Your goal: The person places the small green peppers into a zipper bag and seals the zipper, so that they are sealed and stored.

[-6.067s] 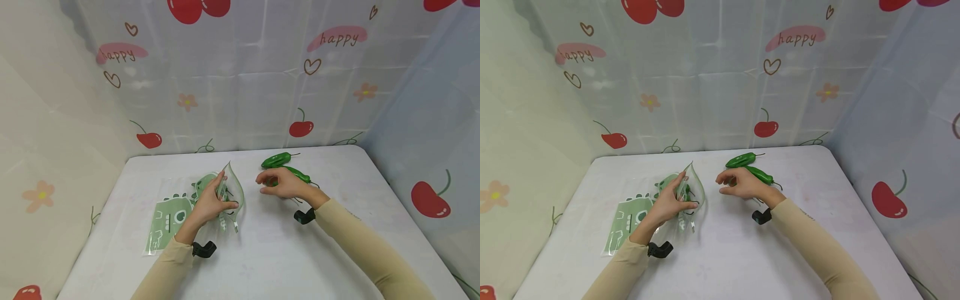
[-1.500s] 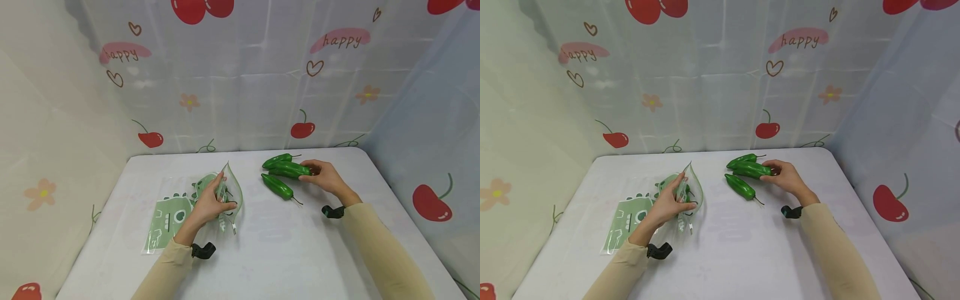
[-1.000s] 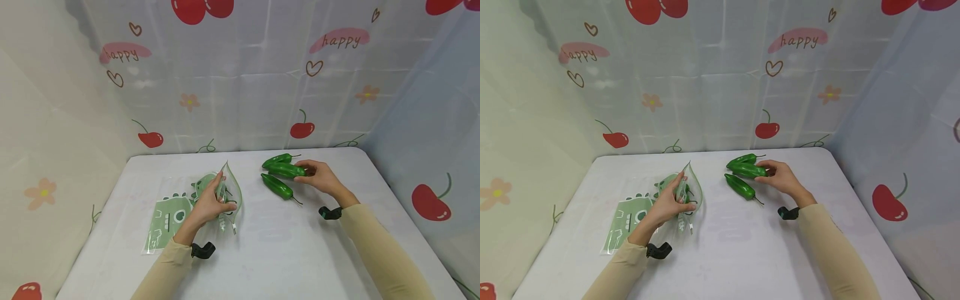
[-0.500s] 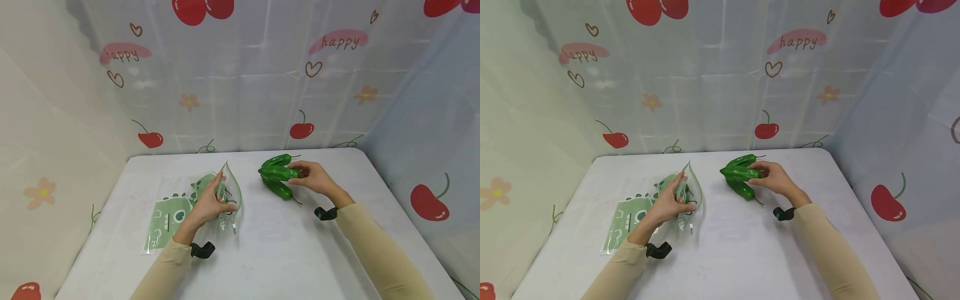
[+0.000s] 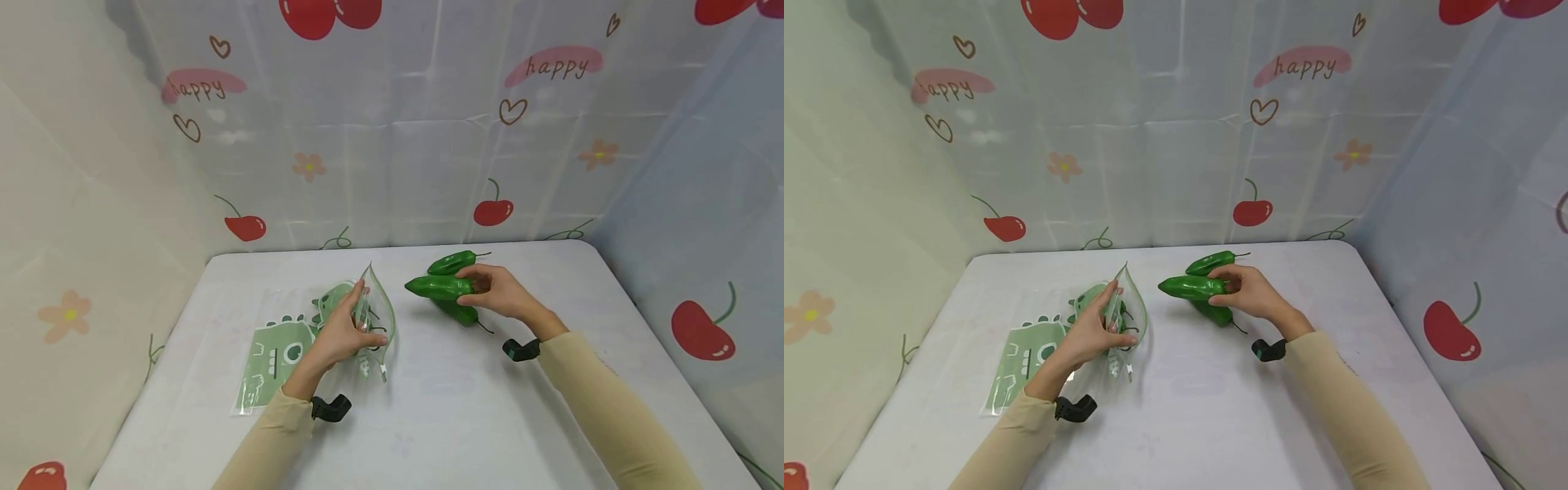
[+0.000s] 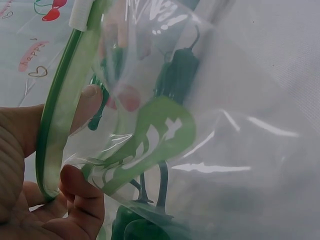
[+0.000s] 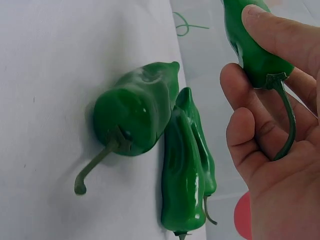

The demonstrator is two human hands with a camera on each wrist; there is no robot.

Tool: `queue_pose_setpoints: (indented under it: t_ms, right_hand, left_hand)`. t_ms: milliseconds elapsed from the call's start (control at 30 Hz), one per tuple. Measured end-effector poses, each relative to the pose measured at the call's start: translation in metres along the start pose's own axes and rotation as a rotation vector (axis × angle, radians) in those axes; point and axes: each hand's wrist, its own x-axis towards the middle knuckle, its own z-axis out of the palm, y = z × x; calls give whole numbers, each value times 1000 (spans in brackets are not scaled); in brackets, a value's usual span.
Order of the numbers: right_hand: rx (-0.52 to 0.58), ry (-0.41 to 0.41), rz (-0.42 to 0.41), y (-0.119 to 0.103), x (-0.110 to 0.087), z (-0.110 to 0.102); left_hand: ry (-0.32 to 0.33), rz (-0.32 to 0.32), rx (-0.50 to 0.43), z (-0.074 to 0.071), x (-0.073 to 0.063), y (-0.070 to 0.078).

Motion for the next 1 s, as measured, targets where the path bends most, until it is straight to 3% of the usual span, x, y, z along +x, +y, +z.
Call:
queue_pose_setpoints:
  t_ms: [467, 1000]
  right_hand:
    - [39, -100, -40, -14, 11, 16]
    - [-1, -132, -95, -22, 22, 37]
  left_hand:
    - [19, 24, 41, 0, 1, 0]
    - [3, 26, -24, 1, 2, -3]
